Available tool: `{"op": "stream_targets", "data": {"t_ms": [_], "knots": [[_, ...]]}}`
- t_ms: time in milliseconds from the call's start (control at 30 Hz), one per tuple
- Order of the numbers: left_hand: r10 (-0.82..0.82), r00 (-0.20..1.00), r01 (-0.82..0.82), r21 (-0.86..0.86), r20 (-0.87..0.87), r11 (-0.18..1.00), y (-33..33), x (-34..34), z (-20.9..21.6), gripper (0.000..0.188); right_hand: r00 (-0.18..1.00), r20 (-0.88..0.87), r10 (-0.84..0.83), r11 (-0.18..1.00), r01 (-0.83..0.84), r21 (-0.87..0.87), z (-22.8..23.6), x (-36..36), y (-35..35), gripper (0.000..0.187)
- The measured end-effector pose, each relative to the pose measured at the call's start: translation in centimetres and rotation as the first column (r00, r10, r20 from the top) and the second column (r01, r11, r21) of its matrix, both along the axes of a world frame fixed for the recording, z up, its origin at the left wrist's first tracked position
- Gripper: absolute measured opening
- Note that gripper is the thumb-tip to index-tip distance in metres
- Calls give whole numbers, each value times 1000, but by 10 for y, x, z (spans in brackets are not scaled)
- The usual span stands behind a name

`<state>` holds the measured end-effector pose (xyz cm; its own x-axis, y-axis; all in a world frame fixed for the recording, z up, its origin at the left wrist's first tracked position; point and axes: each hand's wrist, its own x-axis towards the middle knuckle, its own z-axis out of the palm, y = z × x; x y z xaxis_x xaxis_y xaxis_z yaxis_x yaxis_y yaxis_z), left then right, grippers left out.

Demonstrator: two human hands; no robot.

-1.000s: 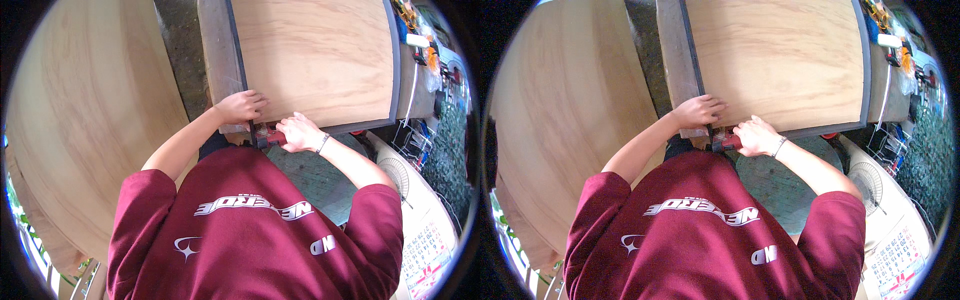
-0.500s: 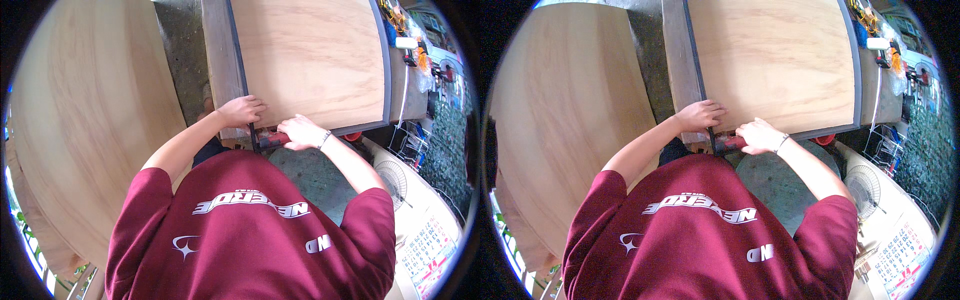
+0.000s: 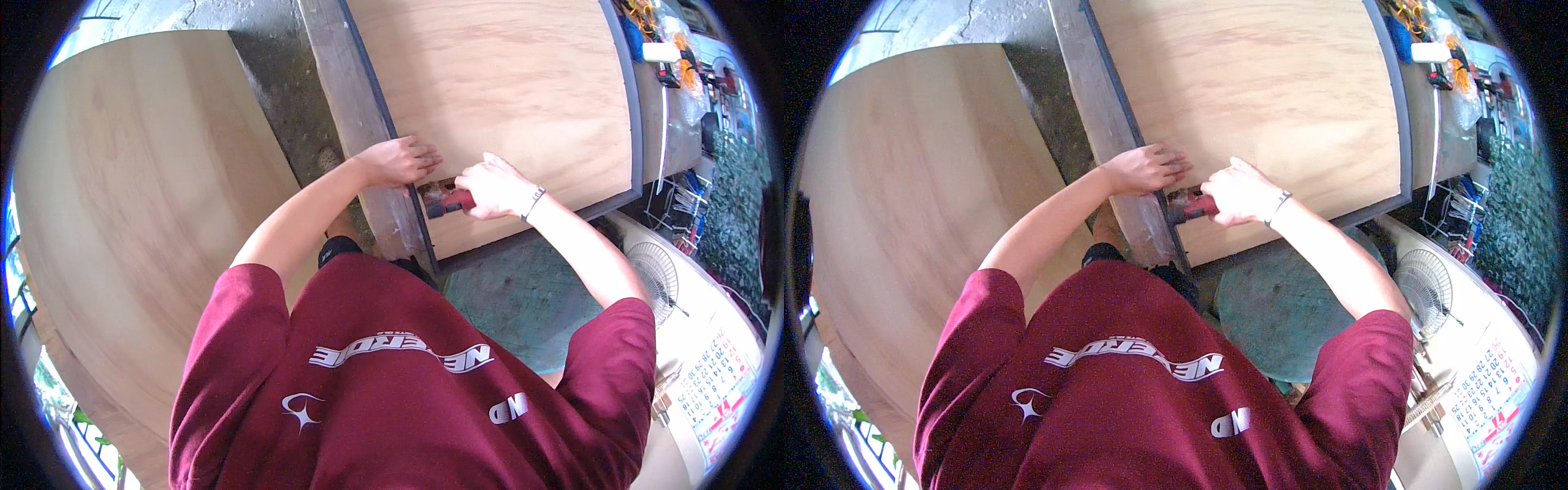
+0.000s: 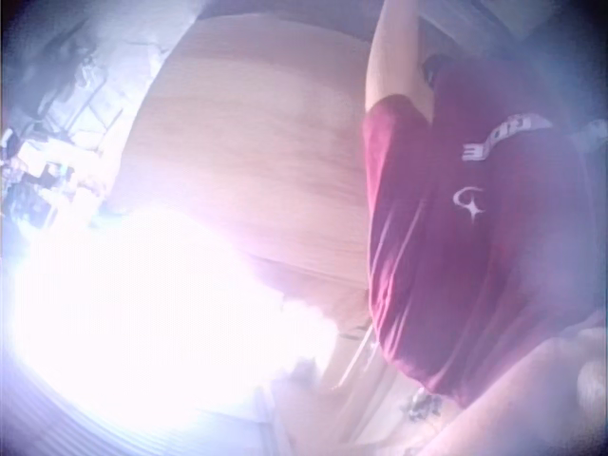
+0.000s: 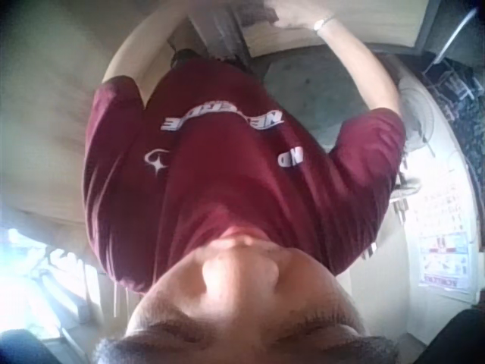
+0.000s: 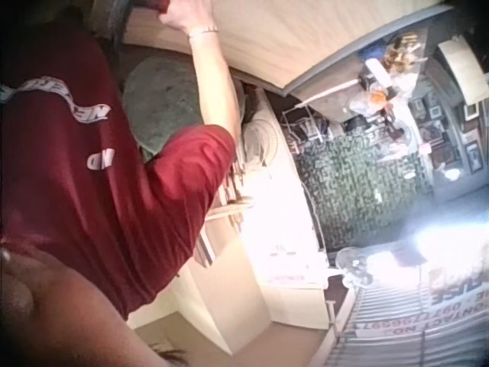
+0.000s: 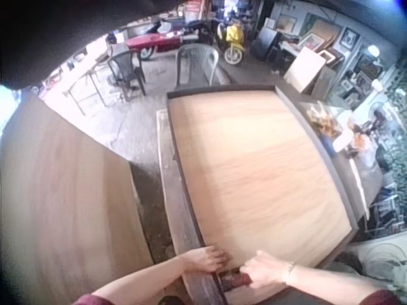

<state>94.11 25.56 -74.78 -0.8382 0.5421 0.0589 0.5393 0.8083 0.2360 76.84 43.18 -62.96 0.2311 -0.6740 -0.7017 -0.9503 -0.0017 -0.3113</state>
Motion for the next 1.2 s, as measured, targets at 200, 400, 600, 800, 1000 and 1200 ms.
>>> {"op": "stream_targets", "data": {"t_ms": [200, 400, 600, 800, 1000, 1200], "knots": [[-12, 1000, 11, -41, -6, 999, 5, 3, -5, 54, 1000, -16, 8, 999, -8, 35, -4, 14, -7, 42], [-27, 1000, 27, -27, 8, 999, 3, 2, -11, 67, 996, -68, 64, 986, -52, 157, 1, 12, -22, 39], [-16, 997, 14, -34, -75, 999, 0, 2, -10, 41, 999, -37, 17, 1000, -17, -13, -2, 9, -10, 36], [-16, 996, 16, 4, 91, 1000, -28, -8, 17, 49, 997, 46, -57, 991, 62, -119, 3, -27, -14, 35], [92, 995, -90, 39, -41, 995, -105, -28, 9, 49, 982, 45, -183, 978, 187, -96, 11, -49, -78, 26], [112, 993, -110, 58, -30, 992, -103, -35, 3, 34, 999, -25, -32, 996, 30, -79, 4, -33, -116, 30]]}}
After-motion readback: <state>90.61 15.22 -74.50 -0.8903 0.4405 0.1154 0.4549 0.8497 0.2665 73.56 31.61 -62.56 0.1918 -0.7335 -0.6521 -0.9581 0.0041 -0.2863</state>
